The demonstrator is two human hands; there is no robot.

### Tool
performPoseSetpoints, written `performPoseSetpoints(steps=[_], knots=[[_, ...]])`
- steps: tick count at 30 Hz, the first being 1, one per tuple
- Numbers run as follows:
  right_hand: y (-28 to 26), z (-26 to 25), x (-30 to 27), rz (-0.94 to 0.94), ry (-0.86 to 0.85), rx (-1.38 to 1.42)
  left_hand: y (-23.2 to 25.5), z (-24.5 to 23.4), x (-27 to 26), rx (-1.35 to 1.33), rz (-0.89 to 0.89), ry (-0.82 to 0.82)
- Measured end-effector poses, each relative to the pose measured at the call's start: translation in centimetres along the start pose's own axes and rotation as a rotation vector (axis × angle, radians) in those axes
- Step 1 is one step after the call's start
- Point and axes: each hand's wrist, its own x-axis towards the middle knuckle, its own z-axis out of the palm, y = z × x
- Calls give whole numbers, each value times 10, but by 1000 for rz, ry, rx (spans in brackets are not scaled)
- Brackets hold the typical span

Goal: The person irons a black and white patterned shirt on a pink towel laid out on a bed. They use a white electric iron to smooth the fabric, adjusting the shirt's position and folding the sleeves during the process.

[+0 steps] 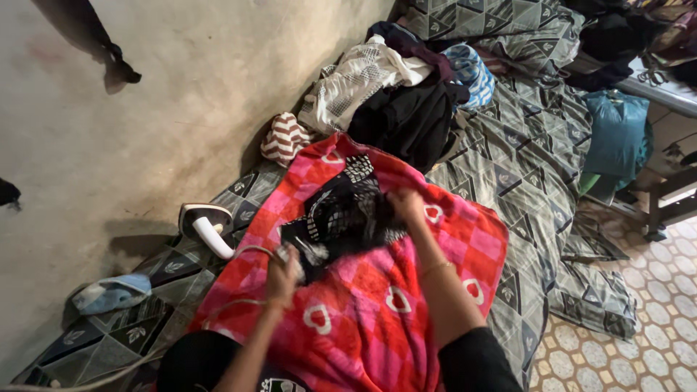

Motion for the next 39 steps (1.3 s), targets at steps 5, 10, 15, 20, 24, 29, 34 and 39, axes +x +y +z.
performPoseSetpoints(steps=[5,10,15,20,24,29,34,39], knots=[[-42,-82,77,54,-68,1212,101,-44,90,-22,523,170],[-39,-156,64,25,21,1370,211,-51,43,-316,308,-223],[40,-137,-5,292,115,1386,196,-10,-30,-204,676,-503],[101,-103,-101,304,173,1324,96,27,-124,179,239,-764],[117,-84,-176,303,542,863,38,48,-170,391,645,-824],[107,-75,-233,494,778,1233,39,58,-157,517,430,-776],[111,-81,-210,359,896,330,41,37,-76,630,626,-112],[98,-78,-149,-47,634,12,19,-2,-32,984,349,-447]])
